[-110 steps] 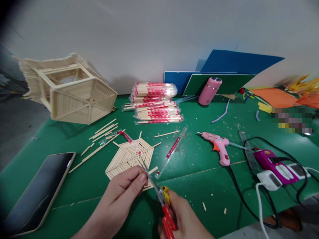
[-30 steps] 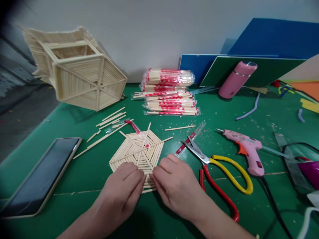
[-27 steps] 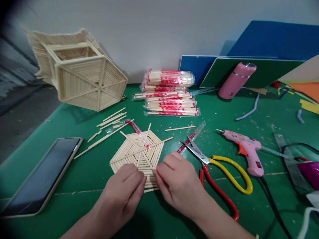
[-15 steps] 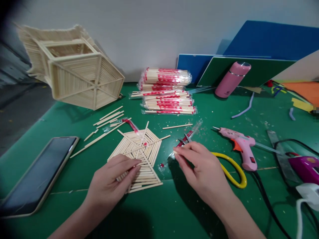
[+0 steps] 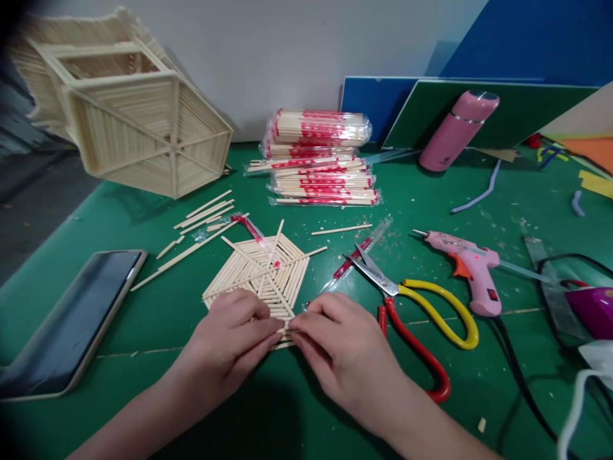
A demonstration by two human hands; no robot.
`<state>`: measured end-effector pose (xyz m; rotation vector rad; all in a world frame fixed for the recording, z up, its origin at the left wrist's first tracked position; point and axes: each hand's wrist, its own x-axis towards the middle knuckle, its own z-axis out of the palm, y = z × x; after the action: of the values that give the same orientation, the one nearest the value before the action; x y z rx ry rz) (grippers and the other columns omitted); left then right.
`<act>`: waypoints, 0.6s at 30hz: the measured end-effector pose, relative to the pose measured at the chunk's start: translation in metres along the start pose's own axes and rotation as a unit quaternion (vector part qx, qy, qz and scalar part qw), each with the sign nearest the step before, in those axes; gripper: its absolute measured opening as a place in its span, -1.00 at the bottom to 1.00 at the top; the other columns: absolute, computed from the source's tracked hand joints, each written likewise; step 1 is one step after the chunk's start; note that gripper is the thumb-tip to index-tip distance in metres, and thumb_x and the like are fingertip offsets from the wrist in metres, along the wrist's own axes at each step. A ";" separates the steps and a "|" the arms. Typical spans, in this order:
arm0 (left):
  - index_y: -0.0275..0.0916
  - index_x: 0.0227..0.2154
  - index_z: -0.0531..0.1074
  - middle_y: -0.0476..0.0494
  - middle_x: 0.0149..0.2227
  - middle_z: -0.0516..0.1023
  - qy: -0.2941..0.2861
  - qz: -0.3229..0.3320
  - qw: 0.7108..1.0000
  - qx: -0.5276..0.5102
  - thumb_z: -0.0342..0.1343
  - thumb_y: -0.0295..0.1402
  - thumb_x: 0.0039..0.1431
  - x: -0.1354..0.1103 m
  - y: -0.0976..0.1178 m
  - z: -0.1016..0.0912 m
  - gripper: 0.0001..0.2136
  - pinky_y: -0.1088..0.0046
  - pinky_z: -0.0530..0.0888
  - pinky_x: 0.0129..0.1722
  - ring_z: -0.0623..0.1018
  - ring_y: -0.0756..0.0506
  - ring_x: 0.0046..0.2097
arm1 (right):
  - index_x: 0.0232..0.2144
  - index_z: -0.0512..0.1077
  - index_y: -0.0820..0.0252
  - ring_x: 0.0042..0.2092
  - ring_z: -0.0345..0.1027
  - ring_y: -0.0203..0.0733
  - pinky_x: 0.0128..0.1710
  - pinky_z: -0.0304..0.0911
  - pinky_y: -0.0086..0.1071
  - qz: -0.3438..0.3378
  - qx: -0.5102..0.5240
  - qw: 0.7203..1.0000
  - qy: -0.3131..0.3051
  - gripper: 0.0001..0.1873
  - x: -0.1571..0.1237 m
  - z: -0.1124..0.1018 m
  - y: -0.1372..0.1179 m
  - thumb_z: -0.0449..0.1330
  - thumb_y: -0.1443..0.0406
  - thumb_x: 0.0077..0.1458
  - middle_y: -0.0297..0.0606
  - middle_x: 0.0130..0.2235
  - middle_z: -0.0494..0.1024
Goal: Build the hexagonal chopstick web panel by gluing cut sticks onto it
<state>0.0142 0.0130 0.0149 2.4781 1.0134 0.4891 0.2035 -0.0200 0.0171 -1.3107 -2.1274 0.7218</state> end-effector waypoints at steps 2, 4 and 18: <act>-0.20 -0.37 0.44 -0.07 -0.46 0.37 -0.013 0.008 1.000 0.021 -0.08 -0.44 0.15 -0.003 0.000 -0.004 -0.82 0.35 0.19 -0.33 0.29 -0.07 -0.32 | -0.26 0.39 0.13 -0.30 0.25 -0.28 -0.33 0.21 -0.38 0.000 0.004 1.000 -0.014 -0.82 0.002 0.007 0.000 0.02 0.37 0.11 -0.28 -0.33 0.37; -0.20 -0.37 0.43 -0.07 -0.45 0.38 -0.024 0.019 0.999 0.040 -0.08 -0.44 0.16 -0.007 -0.001 -0.006 -0.82 0.34 0.17 -0.32 0.29 -0.08 -0.32 | -0.26 0.40 0.12 -0.30 0.26 -0.27 -0.33 0.20 -0.37 0.002 0.001 1.000 -0.022 -0.82 0.002 0.011 0.002 0.02 0.36 0.12 -0.28 -0.34 0.38; -0.22 -0.42 0.40 -0.02 -0.46 0.41 0.070 0.028 0.994 -0.080 -0.01 -0.51 0.10 -0.015 -0.007 0.007 -0.88 0.36 0.22 -0.29 0.33 -0.05 -0.32 | -0.39 0.39 0.18 -0.32 0.23 -0.34 -0.34 0.15 -0.43 0.045 0.091 0.995 -0.020 -0.89 0.004 0.016 -0.010 0.05 0.36 0.09 -0.34 -0.38 0.36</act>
<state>0.0039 0.0052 0.0029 2.3603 0.9205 0.7405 0.1849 -0.0223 0.0131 -1.3094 -1.9891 0.9628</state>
